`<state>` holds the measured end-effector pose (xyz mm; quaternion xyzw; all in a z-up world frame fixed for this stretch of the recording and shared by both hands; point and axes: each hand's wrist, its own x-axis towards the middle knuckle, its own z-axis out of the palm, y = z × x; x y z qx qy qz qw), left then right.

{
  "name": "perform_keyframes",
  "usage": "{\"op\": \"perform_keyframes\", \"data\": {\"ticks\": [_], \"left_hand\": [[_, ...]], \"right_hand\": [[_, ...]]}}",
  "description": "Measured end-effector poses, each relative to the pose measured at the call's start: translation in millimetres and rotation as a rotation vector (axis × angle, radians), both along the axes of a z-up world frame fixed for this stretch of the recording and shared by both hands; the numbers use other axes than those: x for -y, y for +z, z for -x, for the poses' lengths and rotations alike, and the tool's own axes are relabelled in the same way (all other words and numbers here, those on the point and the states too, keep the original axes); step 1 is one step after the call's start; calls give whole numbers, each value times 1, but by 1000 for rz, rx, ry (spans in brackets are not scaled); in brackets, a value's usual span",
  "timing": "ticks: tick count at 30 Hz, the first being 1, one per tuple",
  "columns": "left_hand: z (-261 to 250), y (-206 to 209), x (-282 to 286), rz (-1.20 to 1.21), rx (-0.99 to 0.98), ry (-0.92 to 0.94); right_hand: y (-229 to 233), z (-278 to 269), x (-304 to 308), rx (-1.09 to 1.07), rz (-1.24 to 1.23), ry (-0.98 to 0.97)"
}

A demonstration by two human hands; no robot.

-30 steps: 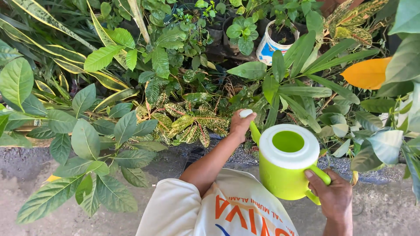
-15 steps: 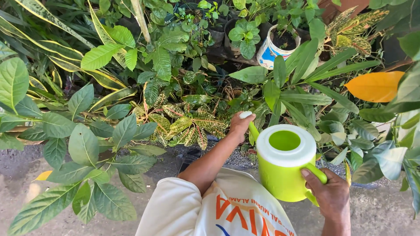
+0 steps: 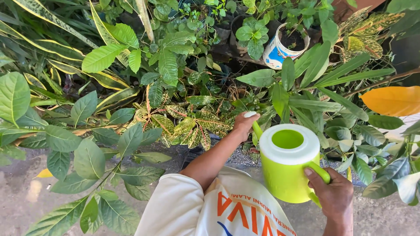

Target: Watering several different types of plants in an outdoor garden using a plastic watering can.

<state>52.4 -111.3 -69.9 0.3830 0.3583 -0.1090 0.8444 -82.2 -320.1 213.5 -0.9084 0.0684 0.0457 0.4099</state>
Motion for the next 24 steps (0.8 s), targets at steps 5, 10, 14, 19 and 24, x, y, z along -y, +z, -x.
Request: {"op": "perform_keyframes", "data": {"ticks": [5,10,14,19,24], "left_hand": [[4,13,1,-55,-46,-15],[16,20,8,-86,-17,-13],[22,21,13,-97,26,0],[32,34,15,-167,21,39],[39,39,20,-215,78,76]], "right_hand": [[-7,3,13,-47,-32,-48],[-6,10,25,-61,-29,-58],[-8,17,38,-37,-47,-40],[-27,25,61,-43,-164,-62],[-35,34,76,-27,-201,-51]]}}
